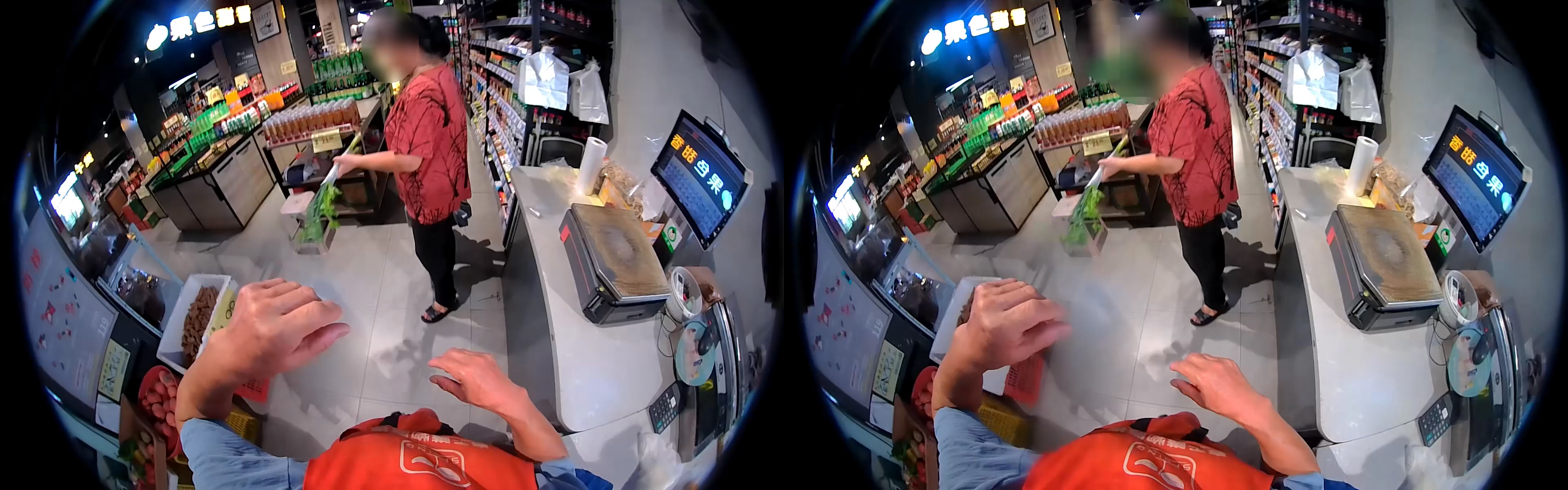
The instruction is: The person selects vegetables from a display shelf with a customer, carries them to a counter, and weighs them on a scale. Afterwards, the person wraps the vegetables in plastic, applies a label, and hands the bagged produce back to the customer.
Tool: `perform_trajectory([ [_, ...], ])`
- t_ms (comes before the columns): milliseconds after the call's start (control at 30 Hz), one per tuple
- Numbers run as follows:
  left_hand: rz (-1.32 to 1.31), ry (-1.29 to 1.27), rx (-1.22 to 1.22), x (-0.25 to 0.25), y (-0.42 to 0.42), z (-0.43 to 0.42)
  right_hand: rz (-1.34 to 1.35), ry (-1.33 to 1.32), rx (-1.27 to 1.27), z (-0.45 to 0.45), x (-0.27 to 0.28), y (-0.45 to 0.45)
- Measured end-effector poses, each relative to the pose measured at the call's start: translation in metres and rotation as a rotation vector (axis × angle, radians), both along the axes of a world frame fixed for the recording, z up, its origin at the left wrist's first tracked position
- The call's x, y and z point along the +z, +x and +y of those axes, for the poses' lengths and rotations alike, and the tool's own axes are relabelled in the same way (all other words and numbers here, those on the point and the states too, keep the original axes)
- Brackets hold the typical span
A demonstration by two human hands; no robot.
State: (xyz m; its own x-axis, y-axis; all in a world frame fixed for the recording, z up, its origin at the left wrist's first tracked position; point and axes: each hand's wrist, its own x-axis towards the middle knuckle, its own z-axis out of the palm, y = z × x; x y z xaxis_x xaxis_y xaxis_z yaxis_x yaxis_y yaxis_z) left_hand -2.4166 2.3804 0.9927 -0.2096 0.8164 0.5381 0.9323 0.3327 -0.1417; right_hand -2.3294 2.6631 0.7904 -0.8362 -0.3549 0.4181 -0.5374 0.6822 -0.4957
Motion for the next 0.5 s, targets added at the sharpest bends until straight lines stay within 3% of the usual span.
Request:
perform_trajectory([
  [200, -0.048, 0.032, 0.089, -0.01, -0.051, -0.03, -0.046, 0.039, 0.025, -0.019, 0.002, -0.064],
  [500, -0.203, 0.166, 0.194, -0.056, -0.158, -0.098, -0.224, 0.108, 0.121, -0.07, -0.042, -0.16],
])
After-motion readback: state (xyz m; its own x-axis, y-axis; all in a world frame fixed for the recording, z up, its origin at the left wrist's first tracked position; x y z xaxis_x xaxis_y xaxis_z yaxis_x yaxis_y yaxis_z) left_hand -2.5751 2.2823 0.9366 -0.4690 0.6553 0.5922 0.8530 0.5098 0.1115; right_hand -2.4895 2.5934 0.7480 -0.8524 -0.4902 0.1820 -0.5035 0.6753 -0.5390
